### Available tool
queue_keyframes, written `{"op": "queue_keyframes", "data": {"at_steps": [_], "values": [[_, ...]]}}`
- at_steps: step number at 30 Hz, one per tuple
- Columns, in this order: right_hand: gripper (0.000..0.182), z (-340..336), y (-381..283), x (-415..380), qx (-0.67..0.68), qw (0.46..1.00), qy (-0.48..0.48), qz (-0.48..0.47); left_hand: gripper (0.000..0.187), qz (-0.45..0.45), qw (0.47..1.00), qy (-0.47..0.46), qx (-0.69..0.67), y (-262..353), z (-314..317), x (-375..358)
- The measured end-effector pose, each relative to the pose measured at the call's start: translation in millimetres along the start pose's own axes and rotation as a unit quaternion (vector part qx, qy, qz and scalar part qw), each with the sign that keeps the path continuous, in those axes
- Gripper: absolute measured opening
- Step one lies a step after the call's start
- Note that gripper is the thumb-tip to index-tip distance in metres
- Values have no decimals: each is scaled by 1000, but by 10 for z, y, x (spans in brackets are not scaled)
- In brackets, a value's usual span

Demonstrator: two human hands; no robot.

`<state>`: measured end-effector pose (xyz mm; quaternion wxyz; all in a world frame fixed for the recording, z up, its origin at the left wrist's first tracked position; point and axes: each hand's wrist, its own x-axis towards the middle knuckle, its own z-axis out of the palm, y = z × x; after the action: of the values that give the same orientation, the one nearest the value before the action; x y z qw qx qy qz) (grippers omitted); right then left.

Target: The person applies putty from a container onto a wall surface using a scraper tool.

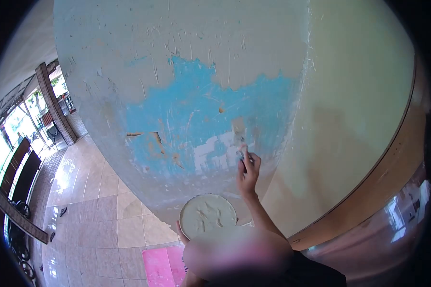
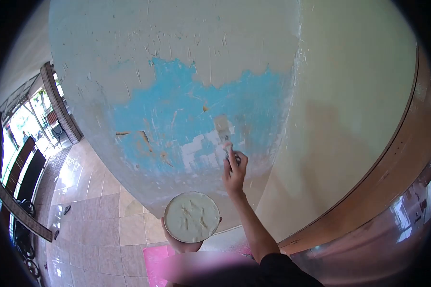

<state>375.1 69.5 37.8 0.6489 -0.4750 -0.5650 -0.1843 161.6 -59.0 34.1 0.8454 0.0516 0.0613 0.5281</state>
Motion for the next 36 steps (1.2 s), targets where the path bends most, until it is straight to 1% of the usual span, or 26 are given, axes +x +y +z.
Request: {"op": "queue_keyframes", "data": {"at_steps": [2,3,4,5,6,8,10,12,13,14,16,17,18,20,22,24,25,26,28,29,30,32,33,34,35,36], "values": [[44,-185,-226,-130,54,998,40,12,80,-2,1000,-5,-4,43,-31,0],[44,-299,-336,-197,52,998,37,16,80,-3,1000,-10,-10,63,-44,-10],[43,-430,-443,-270,193,967,-7,166,80,-5,1000,-3,-11,88,-54,-34],[43,-555,-541,-313,323,893,-47,309,80,-8,1000,-9,-14,112,-54,-49],[43,-659,-616,-324,318,893,-48,313,79,-11,1000,-17,-16,132,-49,-52],[43,-833,-790,-310,453,806,-65,375,78,-13,1000,-19,-19,166,-3,-76],[46,-984,-1084,-222,461,797,-75,383,77,-13,1000,-19,-22,202,-17,-79],[46,-1151,-1242,-204,472,741,-101,468,78,0,998,-17,-58,216,-103,-36],[45,-1218,-1275,-221,468,726,-114,491,78,1,998,-8,-61,220,-97,-51],[45,-1282,-1280,-268,466,722,-117,498,79,-5,998,-15,-64,224,-78,-57],[40,-1377,-1293,-363,436,758,-153,460,79,-6,997,-16,-69,235,-48,-59],[36,-1424,-1368,-359,422,767,-143,462,80,-13,996,-26,-82,234,-36,-71],[36,-1477,-1394,-362,421,764,-149,466,81,-18,995,-38,-96,226,-28,-66],[31,-1624,-1395,-365,345,817,-207,414,81,-18,994,-42,-96,194,-30,-60],[28,-1727,-1424,-275,362,804,-209,424,82,-18,994,-44,-96,157,-15,-72],[25,-1778,-1469,-140,294,807,-245,450,82,-25,996,-17,-88,127,12,-63],[23,-1811,-1439,-117,250,820,-264,443,82,-23,996,-12,-88,113,9,-64],[23,-1852,-1429,-59,252,817,-265,447,81,-36,996,-10,-77,101,4,-65],[22,-1923,-1433,115,145,795,-368,460,80,-49,997,-8,-66,74,1,-70],[22,-1933,-1426,175,95,822,-377,415,79,-54,995,-6,-82,54,-2,-79],[22,-1945,-1403,242,94,823,-376,415,78,-60,993,-5,-98,38,0,-86],[24,-1967,-1351,384,84,865,-403,287,77,-71,992,-7,-99,15,2,-105],[24,-1980,-1358,479,83,866,-402,286,77,-81,992,-10,-101,6,6,-108],[24,-1997,-1385,583,48,853,-428,295,77,-82,992,-10,-101,-6,8,-112],[24,-1996,-1370,659,11,839,-453,301,79,-87,991,-18,-97,-27,-18,-87],[24,-2009,-1369,732,11,839,-453,301,82,-93,991,-22,-93,-37,-11,-99]]}}
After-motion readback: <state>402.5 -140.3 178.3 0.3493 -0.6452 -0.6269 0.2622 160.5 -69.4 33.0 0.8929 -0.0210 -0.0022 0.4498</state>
